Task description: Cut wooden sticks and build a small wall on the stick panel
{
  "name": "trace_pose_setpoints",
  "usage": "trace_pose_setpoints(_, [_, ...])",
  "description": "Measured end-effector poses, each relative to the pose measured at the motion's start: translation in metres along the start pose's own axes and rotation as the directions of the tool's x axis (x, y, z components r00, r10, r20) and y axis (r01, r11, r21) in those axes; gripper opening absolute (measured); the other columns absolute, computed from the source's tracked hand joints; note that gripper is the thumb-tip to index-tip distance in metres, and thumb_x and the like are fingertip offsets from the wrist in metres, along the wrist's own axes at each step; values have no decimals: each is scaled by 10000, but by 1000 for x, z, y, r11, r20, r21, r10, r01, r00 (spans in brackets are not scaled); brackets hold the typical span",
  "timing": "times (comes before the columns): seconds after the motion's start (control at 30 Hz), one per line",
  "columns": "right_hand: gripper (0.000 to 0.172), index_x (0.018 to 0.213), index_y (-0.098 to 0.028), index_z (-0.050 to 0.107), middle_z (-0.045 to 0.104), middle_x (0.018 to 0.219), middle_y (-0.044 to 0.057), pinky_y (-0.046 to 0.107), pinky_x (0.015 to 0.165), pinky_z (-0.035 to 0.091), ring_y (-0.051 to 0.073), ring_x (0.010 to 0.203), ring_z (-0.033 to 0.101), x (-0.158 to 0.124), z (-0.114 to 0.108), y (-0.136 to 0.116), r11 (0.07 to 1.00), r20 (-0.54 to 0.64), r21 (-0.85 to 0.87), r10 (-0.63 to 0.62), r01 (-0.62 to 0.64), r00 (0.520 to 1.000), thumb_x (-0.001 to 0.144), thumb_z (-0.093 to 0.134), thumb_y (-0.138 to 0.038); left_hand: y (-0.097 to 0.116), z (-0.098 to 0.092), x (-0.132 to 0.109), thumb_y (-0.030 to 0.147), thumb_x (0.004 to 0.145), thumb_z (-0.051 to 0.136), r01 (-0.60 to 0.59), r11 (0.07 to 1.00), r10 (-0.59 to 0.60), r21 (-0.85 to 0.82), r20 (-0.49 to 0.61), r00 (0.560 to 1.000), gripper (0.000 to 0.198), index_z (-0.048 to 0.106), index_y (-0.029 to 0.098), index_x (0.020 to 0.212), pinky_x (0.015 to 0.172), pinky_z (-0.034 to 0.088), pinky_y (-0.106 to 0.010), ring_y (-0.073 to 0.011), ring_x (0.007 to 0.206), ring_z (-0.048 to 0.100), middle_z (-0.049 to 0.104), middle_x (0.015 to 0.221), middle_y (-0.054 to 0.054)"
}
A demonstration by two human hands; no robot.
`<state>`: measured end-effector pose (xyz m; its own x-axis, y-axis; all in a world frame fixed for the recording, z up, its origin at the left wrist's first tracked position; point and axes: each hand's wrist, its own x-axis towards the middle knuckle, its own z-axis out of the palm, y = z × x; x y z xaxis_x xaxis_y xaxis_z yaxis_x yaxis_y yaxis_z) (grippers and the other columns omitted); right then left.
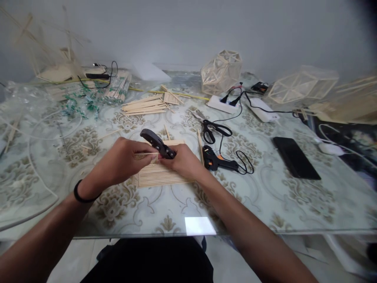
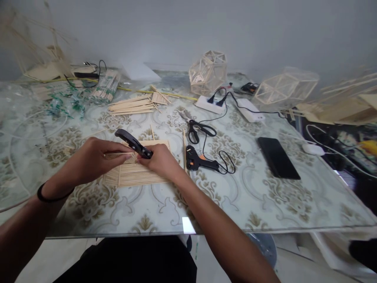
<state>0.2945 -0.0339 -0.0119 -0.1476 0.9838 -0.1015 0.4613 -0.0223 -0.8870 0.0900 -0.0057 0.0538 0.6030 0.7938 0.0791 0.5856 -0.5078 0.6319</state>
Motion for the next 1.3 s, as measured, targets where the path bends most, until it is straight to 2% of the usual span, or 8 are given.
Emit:
trace_pose_setpoints(0.17, [206, 727, -141, 694, 516, 635, -32, 252, 591, 305, 115, 621, 430, 0, 0, -1, 1000, 3, 2, -11, 11, 1000, 740, 691, -347, -1, 1, 0, 299, 876, 668, -11, 1000, 11, 7, -18, 1000, 216, 841, 217, 977, 647, 487, -227, -157, 697, 713, 823, 875, -12])
trace_pose_setpoints(0.33, [172, 719, -150, 682, 536, 635, -34, 253, 596, 311, 113, 620, 439, -1, 0, -1, 999, 9, 28, -40, 39, 999, 743, 680, -320, 0, 1, 1, 290, 865, 673, -13, 999, 14, 38, -29, 999, 202, 840, 216, 952, 551, 421, -205, -104, 563, 622, 798, 747, 22])
trace_pose_setpoints(0.5, [215, 692, -151, 660, 465, 616, -46, 256, 571, 270, 102, 599, 375, 1, -1, 1, 1000, 17, 8, -30, 30, 999, 746, 688, -357, 3, 2, 2, 258, 837, 683, -8, 999, 9, 32, -23, 1000, 169, 836, 210, 889, 628, 452, -194, -128, 677, 687, 804, 786, 18])
trace_pose_setpoints(0.67, [241, 690, -150, 655, 416, 618, -49, 258, 564, 251, 95, 591, 335, 0, -2, 1, 1000, 18, 6, -21, 21, 1000, 748, 685, -382, 6, 3, 6, 272, 813, 686, 25, 996, -22, 81, -40, 999, 176, 841, 206, 863, 548, 393, -199, -115, 571, 610, 752, 637, 14])
trace_pose_setpoints(0.93, [237, 767, -140, 704, 498, 644, -35, 256, 585, 286, 103, 605, 379, 0, -2, 1, 1000, 37, 10, -10, 10, 999, 742, 687, -375, 7, 0, 9, 283, 809, 670, 35, 994, -33, 106, -15, 999, 195, 842, 207, 860, 521, 363, -186, -83, 502, 520, 712, 578, 36])
trace_pose_setpoints(1.07, [266, 829, -158, 719, 572, 641, -22, 261, 610, 336, 122, 605, 465, -4, -20, -7, 998, 40, -60, -1, 3, 999, 765, 702, -416, 7, 0, 8, 275, 808, 663, 36, 994, -36, 99, -6, 999, 196, 839, 208, 864, 562, 410, -190, -107, 568, 602, 748, 642, 30])
trace_pose_setpoints(1.17, [329, 857, -164, 705, 643, 697, 19, 276, 625, 363, 154, 638, 539, -9, -43, -15, 981, -63, -187, 36, -47, 997, 849, 639, -487, 8, -1, 8, 264, 801, 663, 49, 992, -50, 112, -1, 999, 190, 837, 198, 842, 586, 437, -204, -124, 580, 632, 742, 624, 18])
trace_pose_setpoints(1.3, [326, 873, -164, 677, 653, 702, 37, 289, 624, 379, 172, 644, 569, -12, -65, -20, 940, -221, -335, -14, -62, 975, 897, 605, -480, 8, -1, 8, 257, 797, 670, 47, 994, -47, 95, -3, 999, 171, 832, 204, 813, 597, 452, -212, -136, 597, 657, 757, 647, 7])
